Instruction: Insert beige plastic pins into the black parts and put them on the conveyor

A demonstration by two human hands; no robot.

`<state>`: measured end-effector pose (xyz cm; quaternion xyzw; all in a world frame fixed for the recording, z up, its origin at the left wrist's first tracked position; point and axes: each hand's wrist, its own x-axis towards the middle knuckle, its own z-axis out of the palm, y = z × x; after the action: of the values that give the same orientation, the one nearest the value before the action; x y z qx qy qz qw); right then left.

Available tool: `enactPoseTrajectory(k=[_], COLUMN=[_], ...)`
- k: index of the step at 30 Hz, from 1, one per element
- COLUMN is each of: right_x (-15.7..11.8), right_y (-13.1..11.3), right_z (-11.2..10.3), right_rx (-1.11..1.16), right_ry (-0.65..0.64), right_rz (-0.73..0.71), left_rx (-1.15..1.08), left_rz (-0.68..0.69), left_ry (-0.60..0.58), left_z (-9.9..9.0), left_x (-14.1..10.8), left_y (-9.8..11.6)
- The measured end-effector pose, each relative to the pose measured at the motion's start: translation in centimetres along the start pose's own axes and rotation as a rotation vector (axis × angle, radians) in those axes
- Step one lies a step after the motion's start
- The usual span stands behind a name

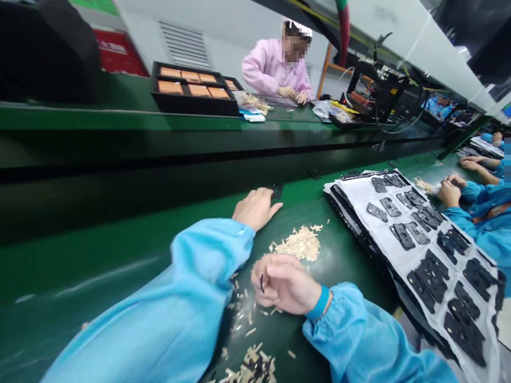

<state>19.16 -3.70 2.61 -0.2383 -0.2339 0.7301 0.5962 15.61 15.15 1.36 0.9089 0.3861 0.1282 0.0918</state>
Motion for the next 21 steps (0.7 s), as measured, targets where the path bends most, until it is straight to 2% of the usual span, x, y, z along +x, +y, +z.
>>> enactPoseTrajectory(k=[2, 5, 8, 12, 15, 17, 19, 21], right_x=[0.0, 0.0, 0.1, 0.0, -0.2, -0.3, -0.5, -0.6], right_y=[-0.2, -0.4, -0.5, -0.4, -0.2, -0.1, 0.1, 0.3], right_z=[-0.1, -0.3, -0.4, -0.5, -0.5, -0.5, -0.5, -0.4], right_rx=[0.028, 0.055, 0.068, 0.051, 0.038, 0.016, -0.028, -0.089], right_ry=[-0.008, 0.003, 0.030, 0.038, 0.060, 0.090, 0.120, 0.155], right_rz=[-0.026, -0.051, -0.067, -0.081, -0.095, -0.099, -0.092, -0.076], left_rx=[0.070, 0.093, 0.076, 0.022, -0.045, -0.108, -0.194, -0.381], left_rz=[-0.045, -0.089, -0.085, -0.100, -0.180, -0.239, -0.271, -0.282], left_ry=[-0.031, -0.047, -0.089, -0.116, -0.086, -0.058, -0.038, -0.034], left_z=[0.8, 1.6, 1.6, 0.4, -1.1, -2.2, -3.2, -4.0], left_x=[2.3, 4.3, 4.9, 4.7, 3.4, 1.5, -1.4, -5.1], left_y=[1.8, 3.1, 3.2, 2.1, 0.1, -1.7, -3.3, -4.4])
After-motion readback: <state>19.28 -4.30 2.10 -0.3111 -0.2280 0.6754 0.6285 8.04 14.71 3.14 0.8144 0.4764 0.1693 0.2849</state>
